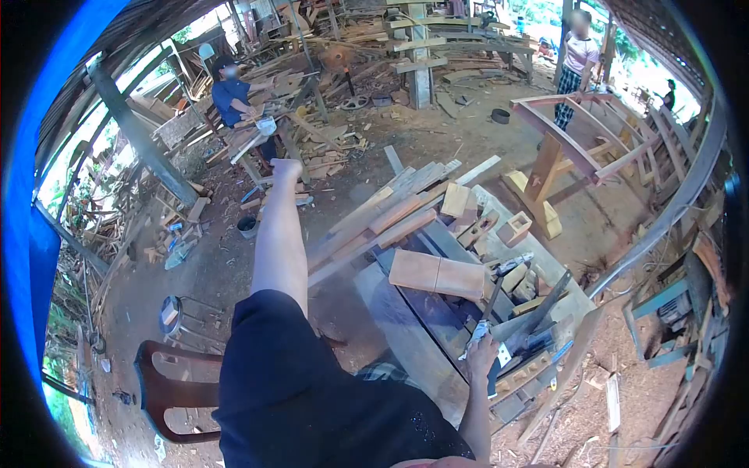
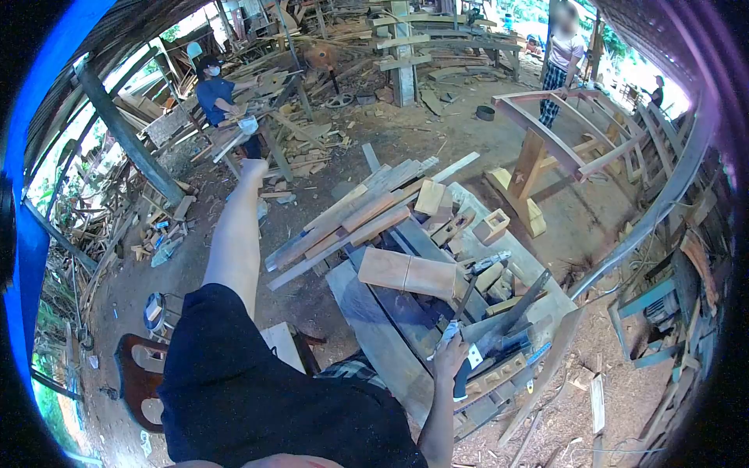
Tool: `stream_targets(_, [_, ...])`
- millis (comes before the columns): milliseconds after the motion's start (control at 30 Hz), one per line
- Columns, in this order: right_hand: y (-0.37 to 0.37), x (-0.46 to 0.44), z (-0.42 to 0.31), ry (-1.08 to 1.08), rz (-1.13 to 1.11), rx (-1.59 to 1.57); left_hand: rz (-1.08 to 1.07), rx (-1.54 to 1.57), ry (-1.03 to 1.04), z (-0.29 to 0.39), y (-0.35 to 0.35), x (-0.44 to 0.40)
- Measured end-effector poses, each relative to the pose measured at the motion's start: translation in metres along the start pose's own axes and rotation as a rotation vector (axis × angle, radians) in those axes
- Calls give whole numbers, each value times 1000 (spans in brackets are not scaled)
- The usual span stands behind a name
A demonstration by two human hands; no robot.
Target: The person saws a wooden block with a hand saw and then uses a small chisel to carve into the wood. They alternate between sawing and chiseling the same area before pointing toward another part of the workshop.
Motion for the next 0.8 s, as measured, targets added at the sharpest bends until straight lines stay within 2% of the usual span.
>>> stream_targets(33, [-5,1,-5,13,17,-16,3,3,2,-8,7,-34])
stream_targets(67, [-11,4,-6,13,16,-15,-81,25,-4,-19,16,-60])
stream_targets(133, [-17,5,-10,-6,14,-28,-219,15,-18,-13,8,-54])
stream_targets(167, [-18,6,-11,-7,13,-28,-218,16,-19,-13,12,-43])
stream_targets(233, [-24,11,-11,-72,75,-62,49,118,60,-16,11,-31])
stream_targets(267, [-26,14,-10,-71,74,-59,46,117,58,-20,11,-28])
stream_targets(333, [-31,20,-13,-39,42,-133,-190,150,-11,-27,27,-24])
stream_targets(433, [-41,31,-14,-15,70,-139,-247,57,-41,-28,15,-6])
stream_targets(467, [-41,35,-11,-20,82,-128,-282,142,-44,-26,2,9])
stream_targets(500, [-42,40,-7,-38,105,-139,-200,83,9,-41,25,-47])
stream_targets(533, [-46,44,-5,-45,121,-142,-193,227,27,-27,-15,13])
stream_targets(600, [-53,53,-1,-70,181,-133,-199,89,-25,-28,-5,-35])
stream_targets(667, [-56,57,8,7,189,-163,-246,82,-47,-33,5,-72])
stream_targets(700, [-59,61,13,26,193,-188,-276,101,-37,-34,5,-78])
stream_targets(733, [-61,63,18,43,206,-182,-161,-2,-143,-38,15,-94])
stream_targets(800, [-64,69,28,87,242,-227,-193,-83,-132,-35,15,-89])
Point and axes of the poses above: each hand's wrist, its own x-axis away from the middle knuckle, its own y-axis out of the palm, z = x × y, the point moved 4 cm from there along -x, towards the middle knuckle, and after that the axes turned 6 degrees about -y, right-handed, at the moved point
